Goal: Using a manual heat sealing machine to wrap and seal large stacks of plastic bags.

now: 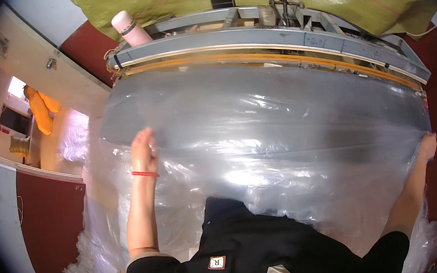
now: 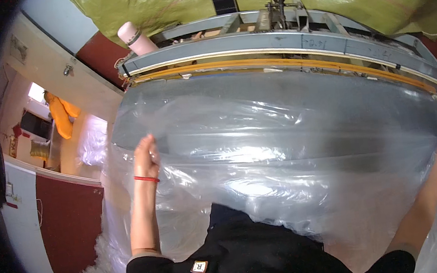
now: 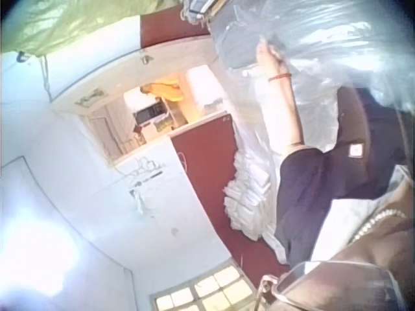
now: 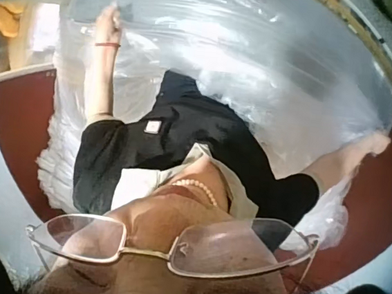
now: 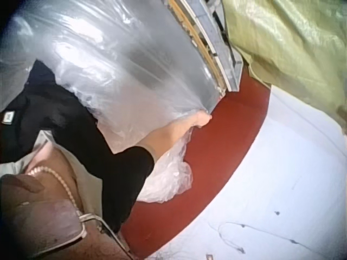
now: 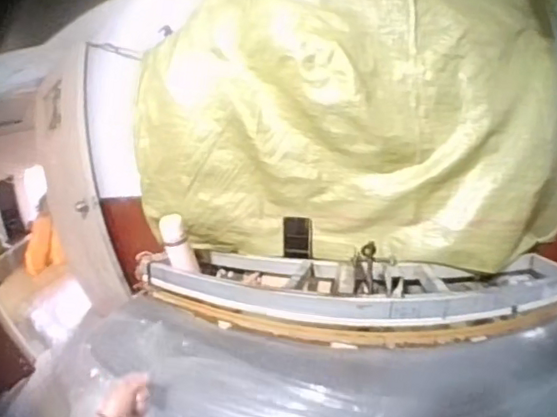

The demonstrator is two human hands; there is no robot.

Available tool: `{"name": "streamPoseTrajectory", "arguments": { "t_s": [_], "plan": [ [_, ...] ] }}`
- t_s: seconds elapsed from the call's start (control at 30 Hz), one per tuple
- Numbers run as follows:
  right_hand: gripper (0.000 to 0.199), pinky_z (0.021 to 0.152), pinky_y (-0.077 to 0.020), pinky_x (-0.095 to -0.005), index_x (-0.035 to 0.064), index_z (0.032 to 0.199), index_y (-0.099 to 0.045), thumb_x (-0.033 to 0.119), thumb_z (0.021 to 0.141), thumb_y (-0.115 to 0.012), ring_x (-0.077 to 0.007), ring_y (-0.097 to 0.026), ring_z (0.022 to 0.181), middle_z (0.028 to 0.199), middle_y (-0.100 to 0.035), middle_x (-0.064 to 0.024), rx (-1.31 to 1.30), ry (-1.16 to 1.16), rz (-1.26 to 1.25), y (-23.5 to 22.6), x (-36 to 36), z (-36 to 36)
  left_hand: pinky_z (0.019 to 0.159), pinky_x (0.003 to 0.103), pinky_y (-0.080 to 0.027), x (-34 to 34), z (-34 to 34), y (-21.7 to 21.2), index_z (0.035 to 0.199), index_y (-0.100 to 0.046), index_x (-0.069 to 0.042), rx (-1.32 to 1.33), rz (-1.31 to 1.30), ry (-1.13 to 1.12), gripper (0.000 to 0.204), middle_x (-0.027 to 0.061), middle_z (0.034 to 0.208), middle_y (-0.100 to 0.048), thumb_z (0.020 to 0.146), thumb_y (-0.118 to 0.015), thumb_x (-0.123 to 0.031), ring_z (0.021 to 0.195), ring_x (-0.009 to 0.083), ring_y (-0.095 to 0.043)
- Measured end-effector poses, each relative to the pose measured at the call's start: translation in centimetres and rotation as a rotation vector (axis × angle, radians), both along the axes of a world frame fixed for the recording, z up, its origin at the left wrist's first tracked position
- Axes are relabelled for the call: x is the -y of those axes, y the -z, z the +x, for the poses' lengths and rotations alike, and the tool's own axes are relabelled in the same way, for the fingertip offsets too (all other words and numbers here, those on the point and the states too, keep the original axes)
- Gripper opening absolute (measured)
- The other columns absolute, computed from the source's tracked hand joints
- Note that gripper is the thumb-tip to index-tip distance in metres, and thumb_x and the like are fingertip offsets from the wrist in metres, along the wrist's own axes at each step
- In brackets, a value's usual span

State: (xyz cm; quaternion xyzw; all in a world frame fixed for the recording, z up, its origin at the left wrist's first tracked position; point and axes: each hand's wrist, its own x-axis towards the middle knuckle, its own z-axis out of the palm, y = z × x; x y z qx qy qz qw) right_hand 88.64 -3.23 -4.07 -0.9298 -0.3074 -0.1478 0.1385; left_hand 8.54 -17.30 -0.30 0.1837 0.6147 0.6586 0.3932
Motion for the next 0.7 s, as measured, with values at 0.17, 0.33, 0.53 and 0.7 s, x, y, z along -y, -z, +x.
{"name": "streamPoseTrajectory", "arguments": {
  "t_s": [0.17, 0.33, 0.53, 0.7],
  "plan": [
    [0.033, 0.074, -0.0433, -0.0462, 0.0102, 0.104, -0.052, 0.035, 0.085, -0.041, -0.0356, -0.054, 0.093, 0.102, -0.058, -0.0151, 0.007, 0.013, -0.021, 0.9, -0.3, 1.7, 0.044, 0.024, -0.037, 0.7, -1.6, 4.5, 0.081, -0.054, -0.005, -0.806, -0.290, 0.103, 0.006, -0.0029, 0.064, -0.049, 0.079, -0.058, -0.010, 0.052, 0.0098, -0.047],
    [0.035, 0.075, -0.0429, -0.0454, 0.0099, 0.105, -0.051, 0.037, 0.086, -0.039, -0.0345, -0.054, 0.095, 0.103, -0.057, -0.0142, -0.048, 0.048, -0.032, 0.9, -0.4, 1.5, 0.093, 0.035, -0.033, -3.0, 1.3, 0.0, 0.109, -0.050, 0.000, -1.660, 0.154, 0.307, 0.034, 0.0148, 0.116, -0.049, 0.077, -0.056, -0.009, 0.112, 0.0300, -0.042],
    [0.037, 0.074, -0.0443, -0.0400, 0.0064, 0.100, -0.058, 0.038, 0.083, -0.049, -0.0293, -0.057, 0.090, 0.099, -0.060, -0.0128, -0.147, -0.004, 0.240, 2.2, 0.2, 5.8, 0.088, 0.036, -0.038, -7.6, 1.8, 1.3, 0.105, -0.055, 0.000, -1.673, 0.002, 0.517, 0.031, 0.0152, 0.115, -0.052, 0.079, -0.055, -0.017, 0.105, 0.0317, -0.046],
    [0.034, 0.073, -0.0445, -0.0286, -0.0014, 0.095, -0.059, 0.029, 0.079, -0.061, -0.0164, -0.054, 0.085, 0.093, -0.059, -0.0081, -0.926, -0.369, 1.039, 3.7, 2.6, 11.0, 0.068, 0.034, -0.045, -11.2, -0.1, 3.1, 0.078, -0.062, -0.001, -1.516, 0.051, 0.267, 0.017, 0.0121, 0.083, -0.062, 0.074, -0.061, -0.017, 0.075, 0.0272, -0.056]
  ]
}}
